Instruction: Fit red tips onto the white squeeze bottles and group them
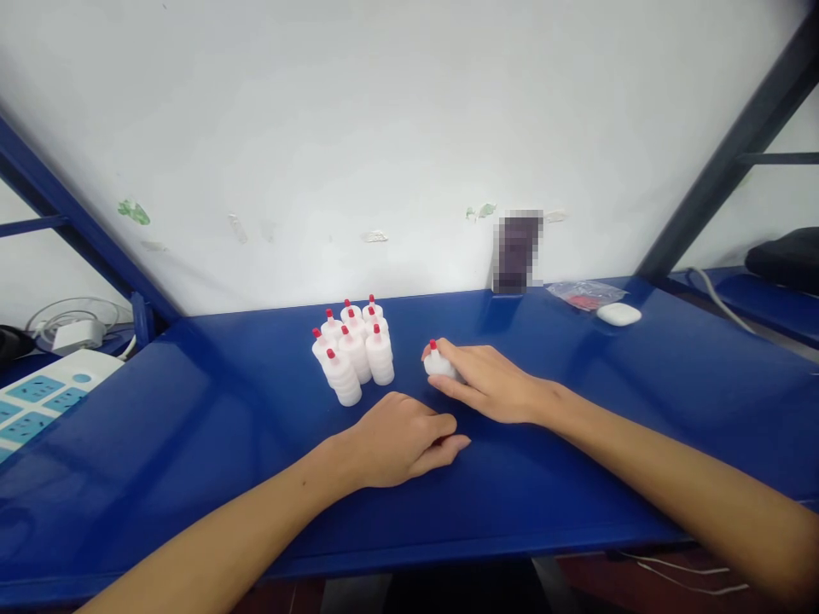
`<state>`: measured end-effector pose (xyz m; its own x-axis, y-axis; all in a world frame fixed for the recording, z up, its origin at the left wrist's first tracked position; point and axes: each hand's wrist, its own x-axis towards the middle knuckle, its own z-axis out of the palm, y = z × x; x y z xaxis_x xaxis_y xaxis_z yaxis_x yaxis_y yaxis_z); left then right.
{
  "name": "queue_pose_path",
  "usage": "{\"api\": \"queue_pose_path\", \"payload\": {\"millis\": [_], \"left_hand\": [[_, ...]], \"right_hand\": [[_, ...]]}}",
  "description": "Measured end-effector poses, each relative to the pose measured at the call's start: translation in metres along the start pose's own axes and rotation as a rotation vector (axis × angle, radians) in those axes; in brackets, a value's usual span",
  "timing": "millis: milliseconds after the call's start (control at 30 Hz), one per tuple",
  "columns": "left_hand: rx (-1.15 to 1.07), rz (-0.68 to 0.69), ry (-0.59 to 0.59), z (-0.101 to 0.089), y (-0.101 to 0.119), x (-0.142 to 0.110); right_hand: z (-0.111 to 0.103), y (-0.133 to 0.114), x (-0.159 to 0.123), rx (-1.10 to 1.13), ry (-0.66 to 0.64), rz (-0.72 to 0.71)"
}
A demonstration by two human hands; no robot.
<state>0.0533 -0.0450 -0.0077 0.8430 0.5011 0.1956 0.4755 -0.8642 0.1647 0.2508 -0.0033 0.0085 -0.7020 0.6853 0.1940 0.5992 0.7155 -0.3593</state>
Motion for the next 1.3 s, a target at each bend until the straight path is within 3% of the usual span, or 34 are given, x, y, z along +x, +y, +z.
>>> {"api": "queue_pose_path", "payload": {"millis": [400, 733, 967, 1167, 1300], "left_hand": [[0.119, 0.227, 0.212, 0.001, 0.005, 0.000], [0.100, 0.254, 0.303, -0.001, 0.001, 0.001], [0.054, 0.239, 0.264, 0.000, -0.002, 0.001], [0.038, 0.224, 0.246, 0.003, -0.005, 0.001], [0.043, 0.212, 0.240, 0.004, -0.005, 0.002]], "right_hand": [[0.001, 0.004, 0.001, -0.014, 0.001, -0.068], [-0.001, -0.005, -0.001, -0.112, -0.103, -0.205], [-0.004, -0.004, -0.002, -0.189, -0.072, -0.149], [-0.005, -0.004, -0.003, -0.184, -0.098, -0.242], [-0.003, -0.001, -0.001, -0.189, -0.090, -0.224]]}}
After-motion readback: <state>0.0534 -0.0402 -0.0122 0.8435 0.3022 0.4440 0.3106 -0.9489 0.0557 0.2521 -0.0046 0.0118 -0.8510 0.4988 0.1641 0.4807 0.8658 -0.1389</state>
